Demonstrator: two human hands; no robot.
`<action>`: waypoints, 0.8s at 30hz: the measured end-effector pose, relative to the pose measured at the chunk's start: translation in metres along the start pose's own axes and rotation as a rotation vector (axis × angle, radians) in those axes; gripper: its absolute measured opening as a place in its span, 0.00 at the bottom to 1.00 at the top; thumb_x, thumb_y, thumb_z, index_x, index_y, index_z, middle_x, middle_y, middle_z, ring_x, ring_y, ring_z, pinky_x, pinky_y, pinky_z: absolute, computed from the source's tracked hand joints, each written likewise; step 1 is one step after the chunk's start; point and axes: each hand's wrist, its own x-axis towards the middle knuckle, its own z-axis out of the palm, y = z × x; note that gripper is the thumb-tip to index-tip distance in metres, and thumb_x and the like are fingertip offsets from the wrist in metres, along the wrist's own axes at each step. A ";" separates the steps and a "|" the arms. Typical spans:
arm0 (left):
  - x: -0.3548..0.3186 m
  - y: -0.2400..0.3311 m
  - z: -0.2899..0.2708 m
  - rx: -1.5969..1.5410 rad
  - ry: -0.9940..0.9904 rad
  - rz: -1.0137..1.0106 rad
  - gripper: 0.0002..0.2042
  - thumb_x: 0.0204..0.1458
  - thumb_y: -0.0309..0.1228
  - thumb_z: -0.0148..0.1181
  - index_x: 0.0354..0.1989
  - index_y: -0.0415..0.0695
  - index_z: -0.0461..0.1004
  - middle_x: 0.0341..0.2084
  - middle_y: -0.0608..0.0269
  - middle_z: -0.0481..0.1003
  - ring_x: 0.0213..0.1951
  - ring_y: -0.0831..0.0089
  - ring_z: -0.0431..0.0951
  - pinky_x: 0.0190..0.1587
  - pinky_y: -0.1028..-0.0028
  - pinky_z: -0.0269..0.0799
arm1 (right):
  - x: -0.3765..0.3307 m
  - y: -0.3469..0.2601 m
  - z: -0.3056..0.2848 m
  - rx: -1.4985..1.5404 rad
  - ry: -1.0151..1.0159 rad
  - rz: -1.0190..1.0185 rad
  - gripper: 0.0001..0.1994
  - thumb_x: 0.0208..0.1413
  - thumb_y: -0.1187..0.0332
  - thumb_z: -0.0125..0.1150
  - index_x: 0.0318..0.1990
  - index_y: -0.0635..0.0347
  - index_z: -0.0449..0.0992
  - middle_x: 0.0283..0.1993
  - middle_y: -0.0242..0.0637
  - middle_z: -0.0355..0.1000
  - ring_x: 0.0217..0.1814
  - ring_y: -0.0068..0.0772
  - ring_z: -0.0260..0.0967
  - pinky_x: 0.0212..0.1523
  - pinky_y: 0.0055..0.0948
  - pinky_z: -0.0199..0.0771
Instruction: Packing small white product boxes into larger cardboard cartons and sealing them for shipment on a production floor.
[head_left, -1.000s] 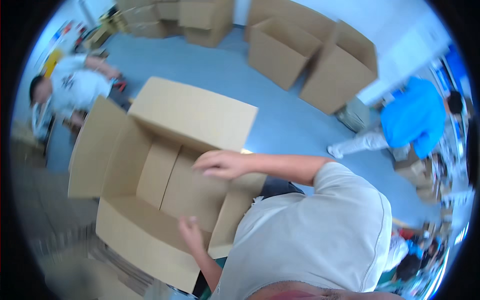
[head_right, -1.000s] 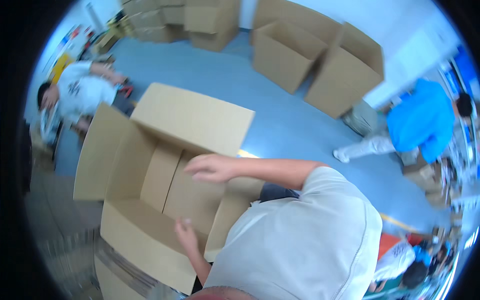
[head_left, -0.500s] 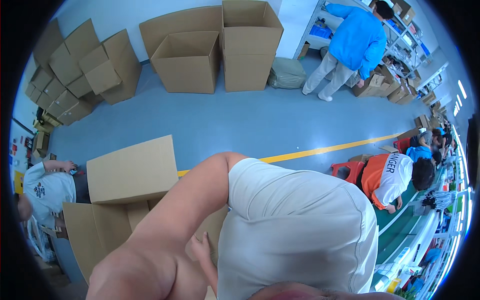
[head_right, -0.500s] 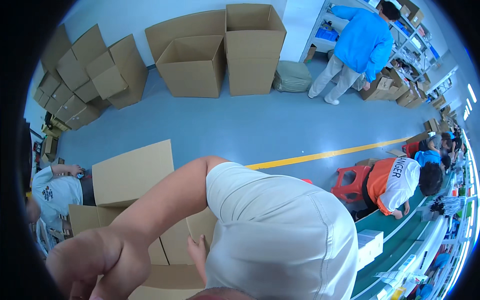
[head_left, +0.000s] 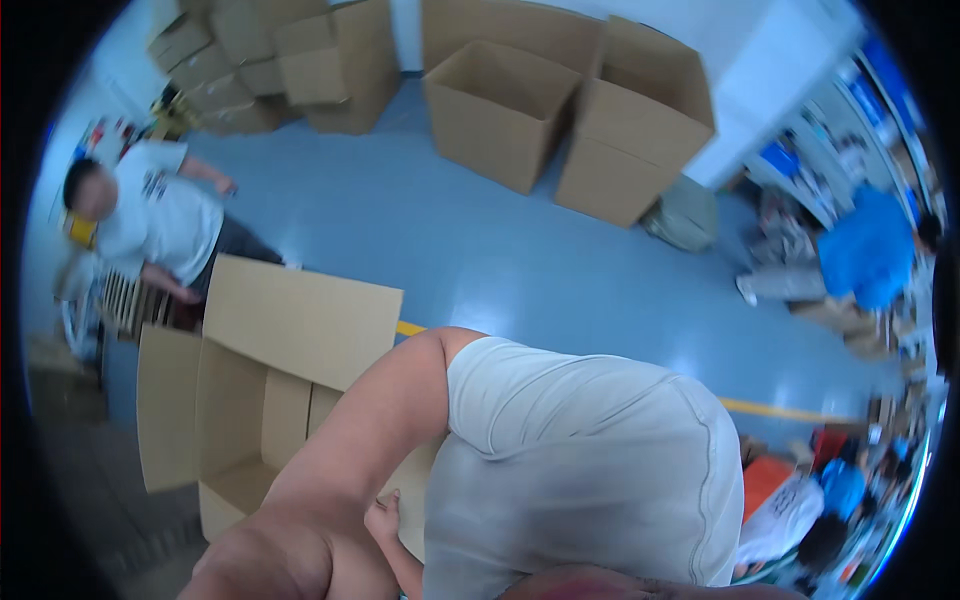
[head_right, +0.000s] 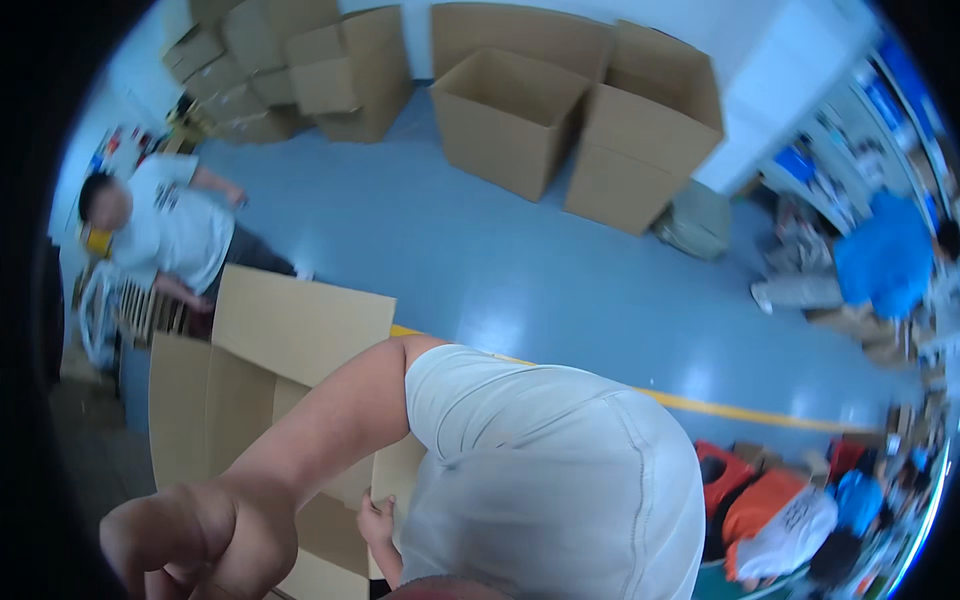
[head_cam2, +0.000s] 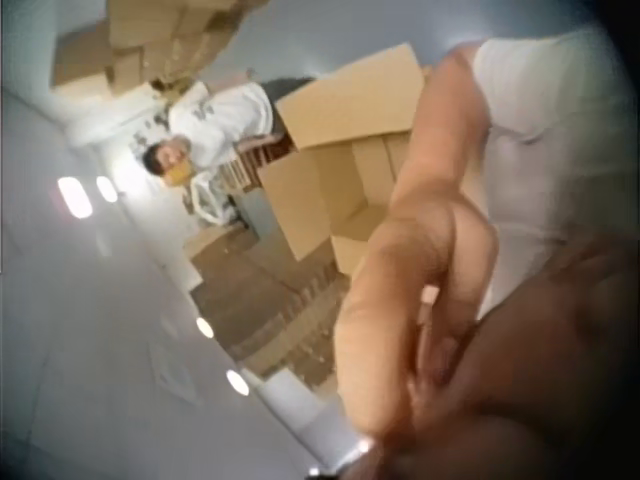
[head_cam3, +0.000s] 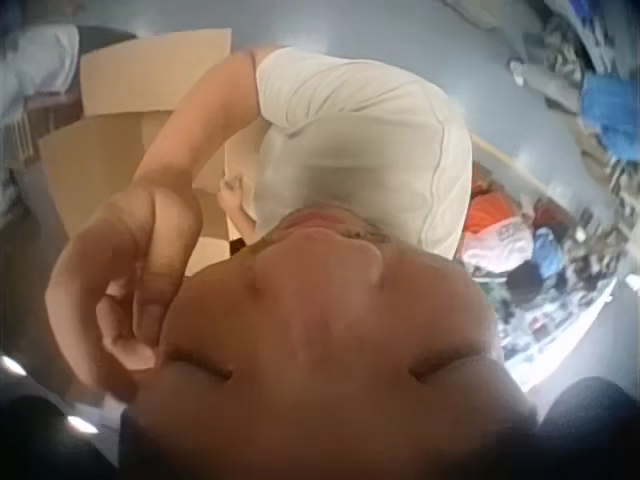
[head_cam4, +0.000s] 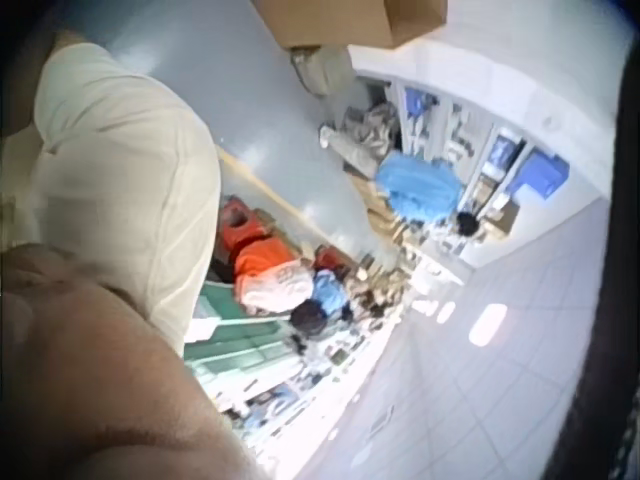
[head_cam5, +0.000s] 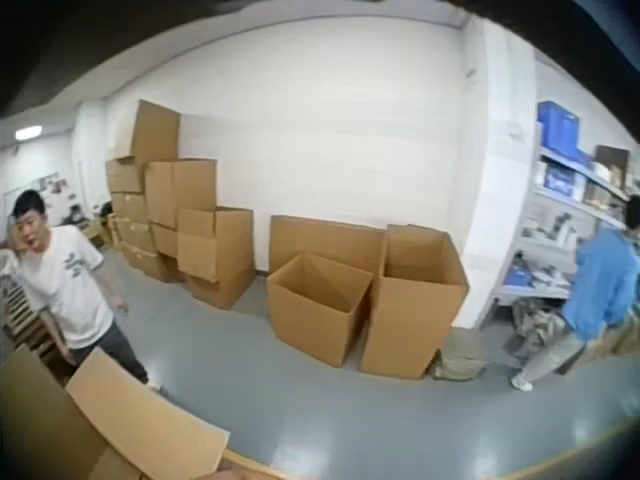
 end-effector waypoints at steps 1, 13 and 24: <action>-0.009 0.006 0.004 -0.010 0.014 -0.054 0.38 0.44 0.37 0.70 0.66 0.42 0.63 0.58 0.44 0.68 0.63 0.61 0.65 0.63 0.64 0.62 | 0.010 -0.012 -0.021 0.062 0.011 -0.008 0.13 0.62 0.66 0.58 0.51 0.61 0.73 0.32 0.38 0.67 0.28 0.38 0.66 0.30 0.34 0.66; -0.103 0.268 0.003 -0.543 0.046 -1.054 0.24 0.53 0.44 0.64 0.57 0.48 0.73 0.41 0.50 0.80 0.46 0.54 0.80 0.52 0.59 0.74 | -0.024 0.038 -0.009 1.344 0.000 0.222 0.13 0.62 0.65 0.57 0.45 0.66 0.78 0.30 0.37 0.74 0.22 0.32 0.69 0.23 0.28 0.67; -0.296 0.393 0.488 -1.138 0.222 -1.794 0.25 0.56 0.46 0.55 0.52 0.37 0.76 0.52 0.42 0.76 0.56 0.48 0.75 0.58 0.58 0.70 | -0.021 -0.028 0.087 2.215 -0.258 0.731 0.07 0.59 0.68 0.65 0.43 0.57 0.78 0.15 0.26 0.56 0.10 0.18 0.45 0.12 0.24 0.37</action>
